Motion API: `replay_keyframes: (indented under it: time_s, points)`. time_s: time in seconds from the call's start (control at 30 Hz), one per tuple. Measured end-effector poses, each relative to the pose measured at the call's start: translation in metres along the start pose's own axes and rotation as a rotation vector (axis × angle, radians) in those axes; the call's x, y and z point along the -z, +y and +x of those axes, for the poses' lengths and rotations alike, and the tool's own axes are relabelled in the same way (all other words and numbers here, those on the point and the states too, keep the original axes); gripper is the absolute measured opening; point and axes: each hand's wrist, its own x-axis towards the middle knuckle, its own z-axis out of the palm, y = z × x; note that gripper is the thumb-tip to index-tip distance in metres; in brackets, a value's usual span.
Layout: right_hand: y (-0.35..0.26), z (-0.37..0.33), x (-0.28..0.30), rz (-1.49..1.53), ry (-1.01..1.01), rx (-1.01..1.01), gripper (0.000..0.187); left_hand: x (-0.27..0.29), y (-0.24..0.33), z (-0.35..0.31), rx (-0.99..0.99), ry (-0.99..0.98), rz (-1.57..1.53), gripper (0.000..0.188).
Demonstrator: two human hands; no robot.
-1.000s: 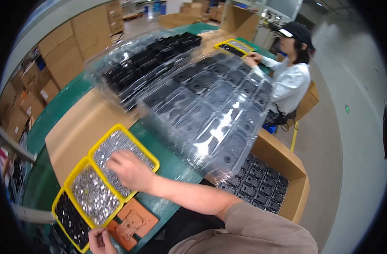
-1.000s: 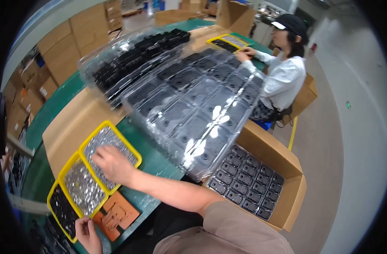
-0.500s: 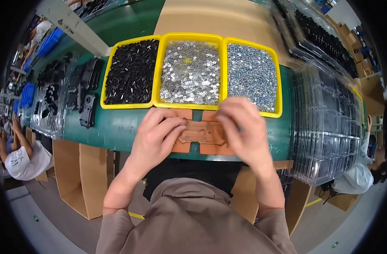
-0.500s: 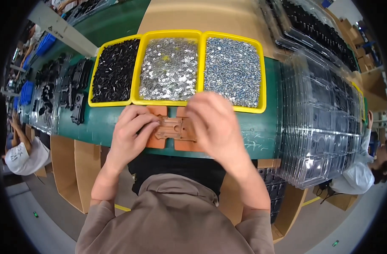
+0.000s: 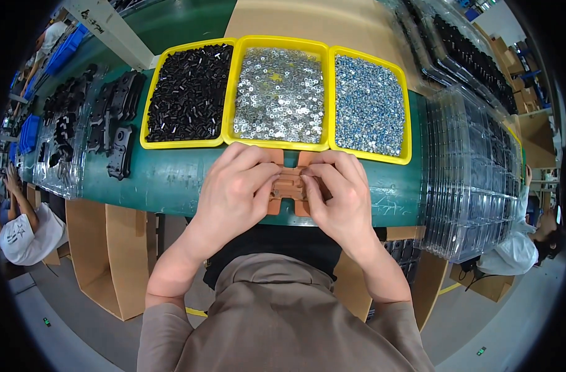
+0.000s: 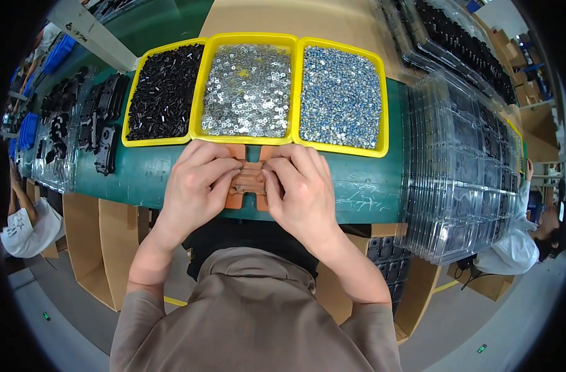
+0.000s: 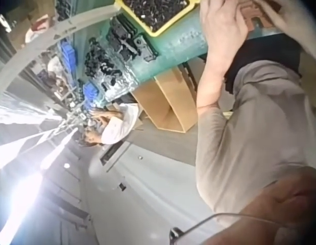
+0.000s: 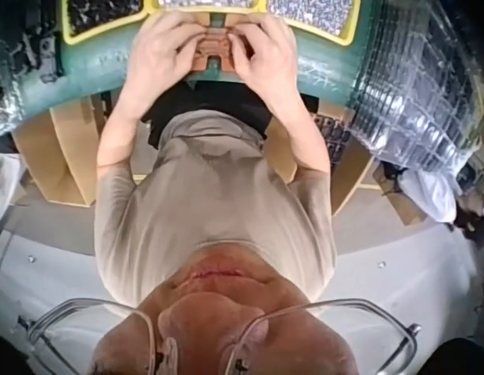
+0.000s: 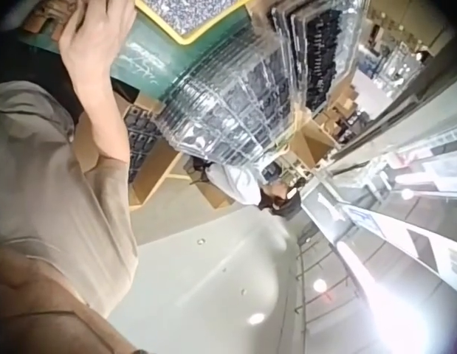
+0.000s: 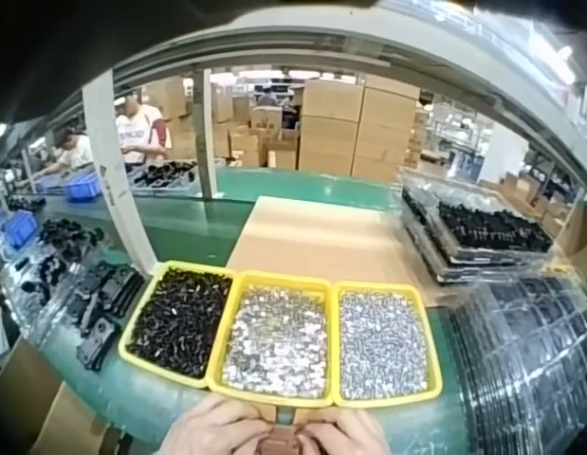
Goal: Assembling small metal components into plastic housings at an industrial workstation.
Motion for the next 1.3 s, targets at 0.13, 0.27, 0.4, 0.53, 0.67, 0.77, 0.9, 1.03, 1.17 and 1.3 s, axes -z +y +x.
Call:
replay_keyframes:
  time_s: [0.13,0.27,0.4,0.53,0.67,0.77,0.9,1.03,1.17,1.3]
  points:
    - [-0.003,0.000,0.000,-0.012,-0.005,-0.039,0.016,0.000,-0.001,0.001,0.017,-0.008,0.017,0.012]
    - [-0.002,0.001,-0.001,-0.034,-0.003,-0.039,0.017,0.008,-0.003,0.004,0.086,-0.111,-0.022,0.017]
    - [-0.004,0.002,0.003,0.028,-0.012,-0.075,0.018,0.008,-0.002,0.002,0.117,-0.083,-0.084,0.020]
    - [-0.002,0.002,0.003,0.059,-0.023,-0.083,0.020,0.011,0.000,0.001,0.125,-0.077,-0.116,0.023]
    - [-0.001,0.003,0.002,0.062,-0.021,-0.066,0.021,0.012,0.000,0.001,0.120,-0.083,-0.125,0.024]
    - [-0.002,0.003,0.002,0.039,0.009,-0.032,0.022,0.013,0.000,0.001,0.110,-0.092,-0.122,0.024]
    - [-0.002,0.003,0.013,0.132,-0.008,-0.103,0.024,0.015,0.005,0.002,0.106,-0.101,-0.108,0.021]
    - [0.023,0.021,0.028,0.131,0.044,-0.125,0.025,0.018,0.000,0.015,0.115,-0.097,-0.130,0.016]
    - [0.056,0.066,0.044,-0.363,0.128,-0.007,0.021,0.021,0.006,0.037,0.088,-0.121,-0.132,0.011]
    - [0.080,0.089,0.039,-0.400,0.070,0.054,0.017,0.007,-0.001,0.085,-0.011,-0.153,-0.087,0.010]
